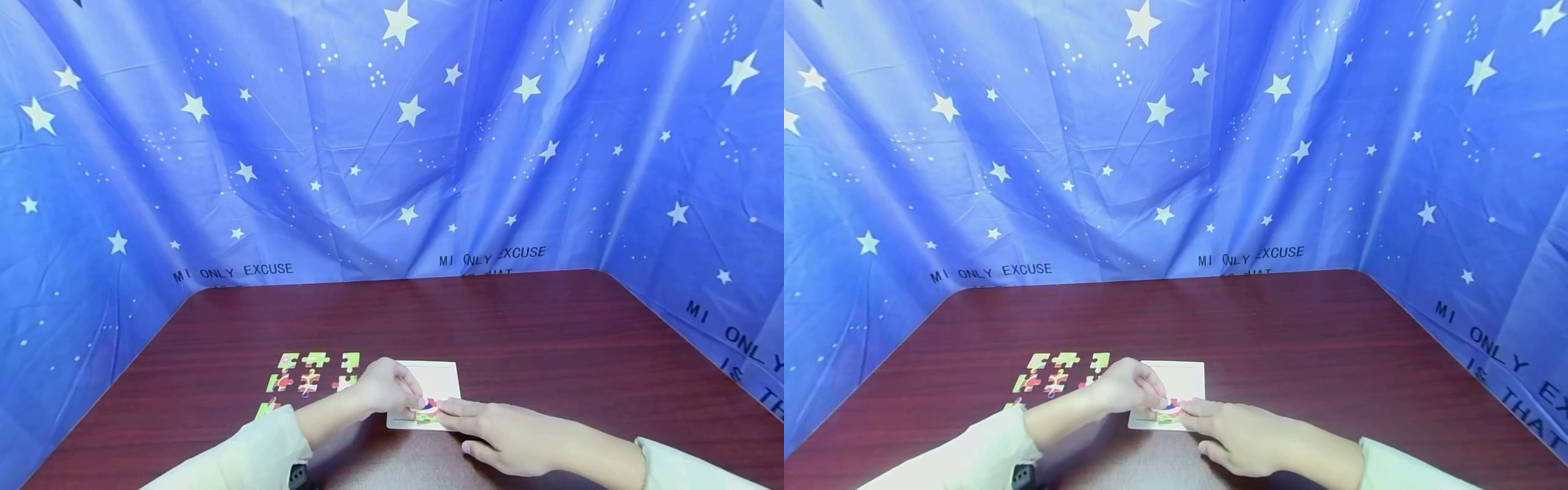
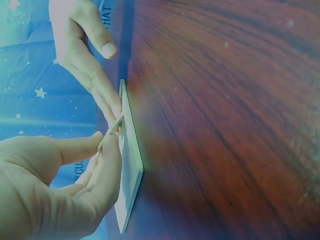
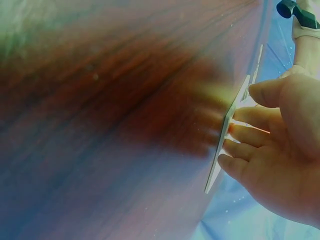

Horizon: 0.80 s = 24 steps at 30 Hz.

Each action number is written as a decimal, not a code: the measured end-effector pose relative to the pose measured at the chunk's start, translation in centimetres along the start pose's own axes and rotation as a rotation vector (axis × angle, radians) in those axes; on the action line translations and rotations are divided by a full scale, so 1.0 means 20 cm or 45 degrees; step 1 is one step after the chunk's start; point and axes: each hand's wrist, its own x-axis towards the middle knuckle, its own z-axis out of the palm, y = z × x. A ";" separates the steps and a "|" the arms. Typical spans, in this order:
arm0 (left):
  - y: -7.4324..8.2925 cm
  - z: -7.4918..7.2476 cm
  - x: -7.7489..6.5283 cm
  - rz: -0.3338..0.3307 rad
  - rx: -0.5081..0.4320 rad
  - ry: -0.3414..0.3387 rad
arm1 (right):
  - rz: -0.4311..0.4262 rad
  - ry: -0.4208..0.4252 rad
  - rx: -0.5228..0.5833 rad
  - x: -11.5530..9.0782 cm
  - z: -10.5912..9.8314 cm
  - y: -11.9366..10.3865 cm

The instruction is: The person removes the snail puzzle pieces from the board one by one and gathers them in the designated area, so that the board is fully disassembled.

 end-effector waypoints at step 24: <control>-0.22 -0.33 -0.12 -0.017 -0.129 0.073 | -0.049 0.058 -0.089 -0.02 0.02 0.01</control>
